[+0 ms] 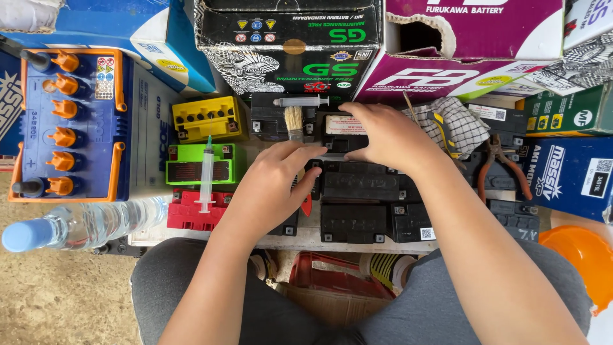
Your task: Cleaning the top surface of a small battery using a brush after applying a label
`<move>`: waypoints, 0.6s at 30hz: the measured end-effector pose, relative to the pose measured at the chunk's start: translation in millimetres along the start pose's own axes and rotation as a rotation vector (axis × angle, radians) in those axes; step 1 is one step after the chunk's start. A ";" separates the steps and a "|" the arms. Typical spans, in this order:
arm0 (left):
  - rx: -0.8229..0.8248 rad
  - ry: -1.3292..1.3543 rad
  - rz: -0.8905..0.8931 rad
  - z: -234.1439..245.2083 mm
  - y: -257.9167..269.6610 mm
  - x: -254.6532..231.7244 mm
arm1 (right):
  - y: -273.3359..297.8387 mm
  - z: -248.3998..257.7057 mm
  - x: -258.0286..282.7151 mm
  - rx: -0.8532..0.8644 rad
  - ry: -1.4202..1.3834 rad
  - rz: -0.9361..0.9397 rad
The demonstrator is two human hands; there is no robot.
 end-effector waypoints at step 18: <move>-0.001 -0.033 -0.066 2.6 -0.7 -6.7 | 74.9 50.3 82.2 0.227 -0.119 -0.119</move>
Point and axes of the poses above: each hand's wrist, its own y-axis away from the middle knuckle, its own z-axis out of the back of the hand, x = y × z, the point moved 2 cm from there along -y, towards the middle knuckle, and after that the axes turned 7 degrees about -x, right-handed, at the moved point
